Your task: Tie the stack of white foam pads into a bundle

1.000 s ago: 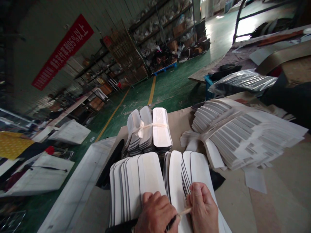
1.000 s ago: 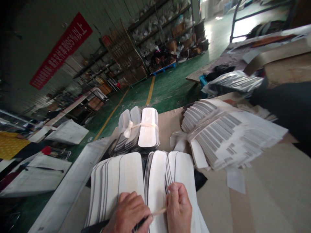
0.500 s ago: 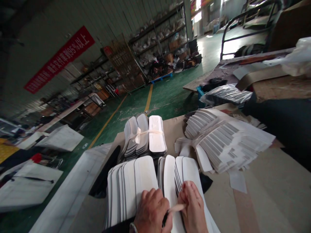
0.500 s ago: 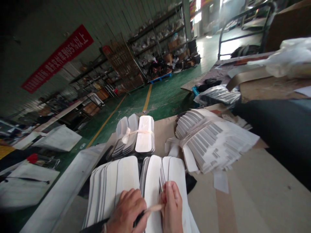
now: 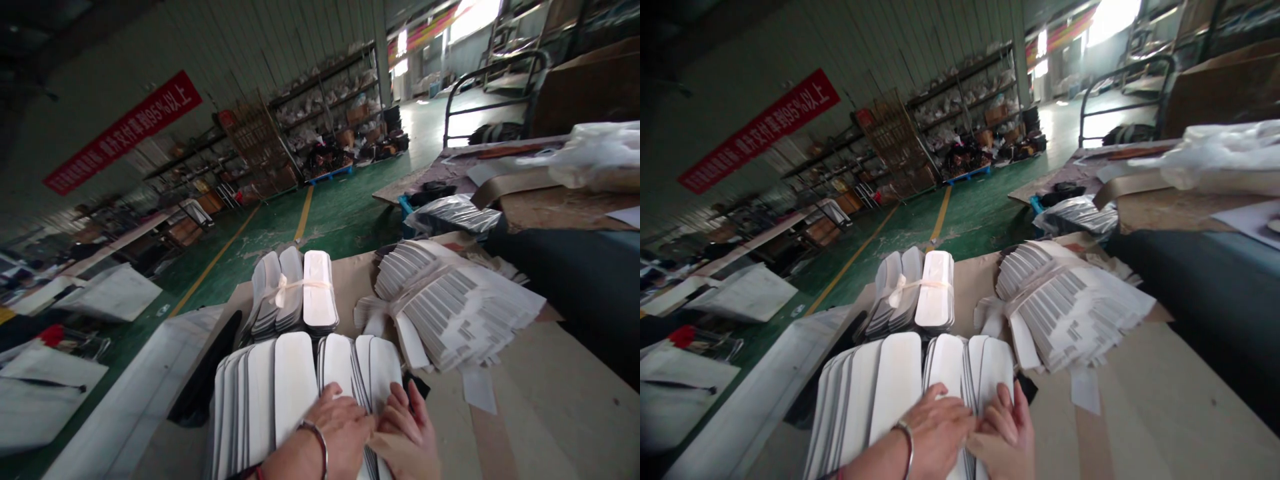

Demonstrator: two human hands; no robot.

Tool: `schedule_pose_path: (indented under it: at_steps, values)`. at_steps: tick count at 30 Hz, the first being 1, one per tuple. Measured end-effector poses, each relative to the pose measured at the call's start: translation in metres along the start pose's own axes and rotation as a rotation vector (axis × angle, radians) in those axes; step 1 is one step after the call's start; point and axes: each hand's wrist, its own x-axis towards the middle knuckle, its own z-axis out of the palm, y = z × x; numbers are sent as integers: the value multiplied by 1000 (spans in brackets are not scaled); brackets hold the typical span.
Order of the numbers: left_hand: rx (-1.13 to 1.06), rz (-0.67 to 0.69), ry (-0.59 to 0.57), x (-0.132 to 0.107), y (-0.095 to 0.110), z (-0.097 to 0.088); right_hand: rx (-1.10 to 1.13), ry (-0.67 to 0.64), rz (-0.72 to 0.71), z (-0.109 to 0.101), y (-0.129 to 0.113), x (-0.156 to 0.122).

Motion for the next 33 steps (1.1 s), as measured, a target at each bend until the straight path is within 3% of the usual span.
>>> schedule_pose_path:
  at_steps: [5,9,11,13,15,17,23,29,33]
  values:
    - [115,21,-37,6,-10,19,8,84,-81,8,-2,3]
    - [133,21,-9,6,-12,23,-81,252,-91,-1,-11,4]
    - [131,23,-12,5,-12,22,-340,385,-135,-13,-22,5]
    - [133,28,-12,5,-12,22,-811,479,-244,-25,-35,9]
    - [143,32,-7,5,-12,23,-1204,477,-352,-34,-45,14]
    - [151,31,14,5,-12,25,-1304,418,-425,-37,-48,20]
    - [157,54,46,4,-10,21,-1166,232,-556,-21,-20,24]
    - [166,-55,116,3,-3,10,-1001,-81,-377,6,18,1]
    - [172,43,280,8,-6,13,-664,22,-233,16,22,-8]
